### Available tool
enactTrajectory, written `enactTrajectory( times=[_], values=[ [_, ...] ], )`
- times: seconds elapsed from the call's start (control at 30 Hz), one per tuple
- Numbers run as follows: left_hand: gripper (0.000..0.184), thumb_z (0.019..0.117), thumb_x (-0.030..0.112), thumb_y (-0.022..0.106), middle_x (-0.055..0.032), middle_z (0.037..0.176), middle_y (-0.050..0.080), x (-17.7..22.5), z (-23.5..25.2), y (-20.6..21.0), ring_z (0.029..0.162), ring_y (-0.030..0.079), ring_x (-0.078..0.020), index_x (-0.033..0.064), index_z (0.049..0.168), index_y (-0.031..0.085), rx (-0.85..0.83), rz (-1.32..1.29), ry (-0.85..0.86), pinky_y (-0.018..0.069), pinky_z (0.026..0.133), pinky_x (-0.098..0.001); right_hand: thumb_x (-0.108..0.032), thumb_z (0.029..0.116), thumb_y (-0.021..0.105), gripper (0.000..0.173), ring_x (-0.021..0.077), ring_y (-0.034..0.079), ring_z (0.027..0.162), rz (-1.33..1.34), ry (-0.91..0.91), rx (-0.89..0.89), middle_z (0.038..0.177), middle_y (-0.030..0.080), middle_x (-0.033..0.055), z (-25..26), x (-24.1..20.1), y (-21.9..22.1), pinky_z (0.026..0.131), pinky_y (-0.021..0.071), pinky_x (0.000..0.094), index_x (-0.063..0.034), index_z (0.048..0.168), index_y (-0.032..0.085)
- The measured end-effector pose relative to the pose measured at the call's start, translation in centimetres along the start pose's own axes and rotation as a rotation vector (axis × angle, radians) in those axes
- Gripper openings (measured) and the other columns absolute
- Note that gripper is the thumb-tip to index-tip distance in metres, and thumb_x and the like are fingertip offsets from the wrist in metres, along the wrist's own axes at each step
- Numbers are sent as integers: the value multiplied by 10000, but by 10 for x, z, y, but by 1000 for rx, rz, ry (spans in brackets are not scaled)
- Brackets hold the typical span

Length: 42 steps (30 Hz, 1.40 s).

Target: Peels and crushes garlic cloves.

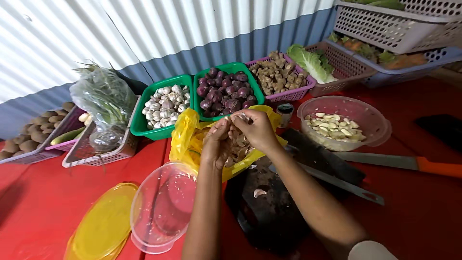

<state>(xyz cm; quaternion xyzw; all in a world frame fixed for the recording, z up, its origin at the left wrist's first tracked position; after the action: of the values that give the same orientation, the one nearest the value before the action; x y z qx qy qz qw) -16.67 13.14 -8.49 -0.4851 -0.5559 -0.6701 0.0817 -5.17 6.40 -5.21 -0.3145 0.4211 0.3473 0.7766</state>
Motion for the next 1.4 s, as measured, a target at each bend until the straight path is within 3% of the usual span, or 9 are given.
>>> enactTrajectory(
  times=[0.2,0.3,0.4,0.53,0.83,0.97,1.07,1.3,1.4],
  values=[
    [90,983,3,618,-48,886,700,2,-5,4,755,666,-105,50,984,695,72,175,176,578,733,-245,-113,989,656,146,135,682,874,-137,-131,8,991,726,99,-1,-6,-5,788,563,307,-41,1060,761],
    [46,959,37,678,-35,928,715,6,-6,3,806,680,-118,62,989,702,39,455,308,582,775,-286,-83,957,674,117,193,680,849,-237,-163,61,941,713,124,-2,-8,-4,765,565,367,-20,990,767],
    [36,940,54,711,-7,871,709,11,-8,3,744,661,-93,71,940,680,26,671,360,569,727,-270,-49,934,676,103,260,687,850,-350,-167,53,935,704,155,-3,-7,-2,764,567,436,9,984,744],
    [68,943,68,714,-33,876,711,6,-6,0,752,667,-106,62,931,647,74,549,299,566,736,-274,-40,943,653,96,318,686,874,-488,-176,-2,974,686,180,-3,-5,2,764,566,492,22,988,711],
    [105,1013,17,526,-45,790,626,-7,-1,3,703,633,-117,57,932,580,131,104,117,566,712,-266,-49,980,598,134,322,684,880,-476,-184,-80,1043,663,197,-3,-3,6,778,571,504,37,1054,668],
    [88,1047,73,495,-46,878,625,0,3,-6,688,615,-103,71,1059,582,145,-17,50,556,653,-224,-51,998,576,157,341,678,952,-476,-158,-93,1089,661,210,-1,-5,1,821,565,515,45,1080,668],
    [200,1078,133,456,-41,931,639,2,4,-8,653,605,-79,81,1217,590,91,-49,2,546,615,-197,-45,1001,564,152,344,669,976,-486,-126,-70,1097,657,210,2,-2,-4,838,554,525,46,1069,665],
    [233,1074,143,474,-27,924,639,1,2,-2,668,633,-73,97,1276,581,107,-85,-54,562,617,-185,-81,1023,547,207,385,662,1041,-517,47,42,1182,643,243,3,1,-16,887,534,557,63,1112,667],
    [265,1083,124,439,-24,947,639,8,-2,-3,699,634,-62,84,1321,549,73,-2,16,558,640,-178,-126,1046,523,244,367,647,1071,-353,207,-21,1172,646,241,5,7,-15,921,519,552,49,1161,648]
  ],
)
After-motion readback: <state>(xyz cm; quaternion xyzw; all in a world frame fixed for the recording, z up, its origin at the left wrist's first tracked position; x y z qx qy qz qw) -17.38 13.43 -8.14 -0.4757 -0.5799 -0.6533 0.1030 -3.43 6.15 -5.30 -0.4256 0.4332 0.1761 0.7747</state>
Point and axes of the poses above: each hand's wrist, its own z-axis towards the middle knuckle, its own y-axis out of the palm, x = y × z, the point moved 4 cm from there along z, towards the middle knuckle
